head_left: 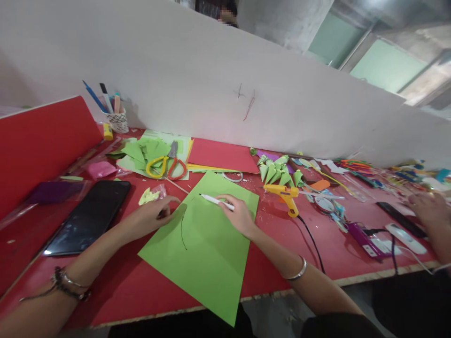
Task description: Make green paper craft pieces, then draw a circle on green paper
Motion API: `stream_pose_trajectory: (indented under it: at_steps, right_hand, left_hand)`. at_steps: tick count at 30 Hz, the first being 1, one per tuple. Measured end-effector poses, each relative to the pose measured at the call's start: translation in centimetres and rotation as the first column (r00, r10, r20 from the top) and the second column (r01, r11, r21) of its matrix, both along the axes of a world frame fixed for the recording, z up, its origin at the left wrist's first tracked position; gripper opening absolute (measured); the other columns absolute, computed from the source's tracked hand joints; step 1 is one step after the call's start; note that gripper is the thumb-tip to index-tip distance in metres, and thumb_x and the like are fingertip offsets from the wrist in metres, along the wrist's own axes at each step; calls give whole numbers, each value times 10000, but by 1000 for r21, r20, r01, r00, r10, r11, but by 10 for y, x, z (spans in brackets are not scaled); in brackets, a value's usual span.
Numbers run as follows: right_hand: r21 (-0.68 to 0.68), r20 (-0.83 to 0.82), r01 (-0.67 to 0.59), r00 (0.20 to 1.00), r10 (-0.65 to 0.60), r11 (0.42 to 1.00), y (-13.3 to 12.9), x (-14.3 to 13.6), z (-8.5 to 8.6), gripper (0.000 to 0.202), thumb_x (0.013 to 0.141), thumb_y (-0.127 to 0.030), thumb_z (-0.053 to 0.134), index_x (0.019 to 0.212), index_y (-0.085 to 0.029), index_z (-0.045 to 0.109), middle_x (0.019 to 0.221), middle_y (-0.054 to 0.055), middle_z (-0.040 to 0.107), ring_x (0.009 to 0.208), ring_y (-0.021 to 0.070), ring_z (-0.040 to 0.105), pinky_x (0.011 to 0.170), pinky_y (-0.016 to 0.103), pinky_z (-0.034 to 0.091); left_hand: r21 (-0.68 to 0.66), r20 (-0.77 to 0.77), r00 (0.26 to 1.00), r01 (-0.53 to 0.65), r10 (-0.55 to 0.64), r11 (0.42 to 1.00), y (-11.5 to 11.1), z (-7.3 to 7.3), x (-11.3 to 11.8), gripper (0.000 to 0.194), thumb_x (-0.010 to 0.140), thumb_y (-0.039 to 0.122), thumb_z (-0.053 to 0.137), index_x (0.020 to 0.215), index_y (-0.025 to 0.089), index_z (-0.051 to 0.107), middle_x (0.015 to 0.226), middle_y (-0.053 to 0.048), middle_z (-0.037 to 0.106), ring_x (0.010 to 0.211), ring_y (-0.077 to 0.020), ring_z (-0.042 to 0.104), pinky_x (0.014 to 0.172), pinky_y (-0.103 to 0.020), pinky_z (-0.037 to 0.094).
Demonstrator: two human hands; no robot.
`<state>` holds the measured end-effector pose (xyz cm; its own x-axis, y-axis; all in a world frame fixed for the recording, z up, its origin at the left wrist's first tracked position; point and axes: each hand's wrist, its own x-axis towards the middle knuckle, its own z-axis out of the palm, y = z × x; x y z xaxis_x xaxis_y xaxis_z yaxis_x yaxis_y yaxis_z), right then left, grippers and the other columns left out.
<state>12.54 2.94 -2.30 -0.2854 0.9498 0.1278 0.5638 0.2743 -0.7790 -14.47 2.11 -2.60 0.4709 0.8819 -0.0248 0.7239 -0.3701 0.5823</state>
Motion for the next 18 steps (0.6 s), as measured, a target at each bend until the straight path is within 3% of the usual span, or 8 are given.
stream_pose_trajectory:
  at_steps: [6,10,18]
  right_hand:
    - [-51,-58,-118,992,115,992,-9,11,7,237,816,-319,474,967,-181,594,621,-11,504,478,81,384,430,189,268]
    - [-22,-74,-81,994,79,996,-18,22,11,255,845,-295,428,1038,-182,549,663,-4,497,509,89,388,449,191,279]
    - [0,-73,-91,993,91,996,-34,45,9,247,850,-255,418,1062,-195,532,697,-1,502,541,95,390,494,200,298]
  left_hand:
    - [12,1,1000,-25,25,1000,-1,-2,2,329,781,331,405,1082,200,414,589,51,489,539,-104,450,517,-193,326]
    - [50,33,995,-91,89,995,-8,-1,5,325,758,301,412,1066,196,419,571,59,470,536,-104,446,530,-196,341]
    - [-4,26,941,-338,338,941,-42,10,7,322,763,337,407,1057,206,426,594,51,536,553,-126,506,540,-214,354]
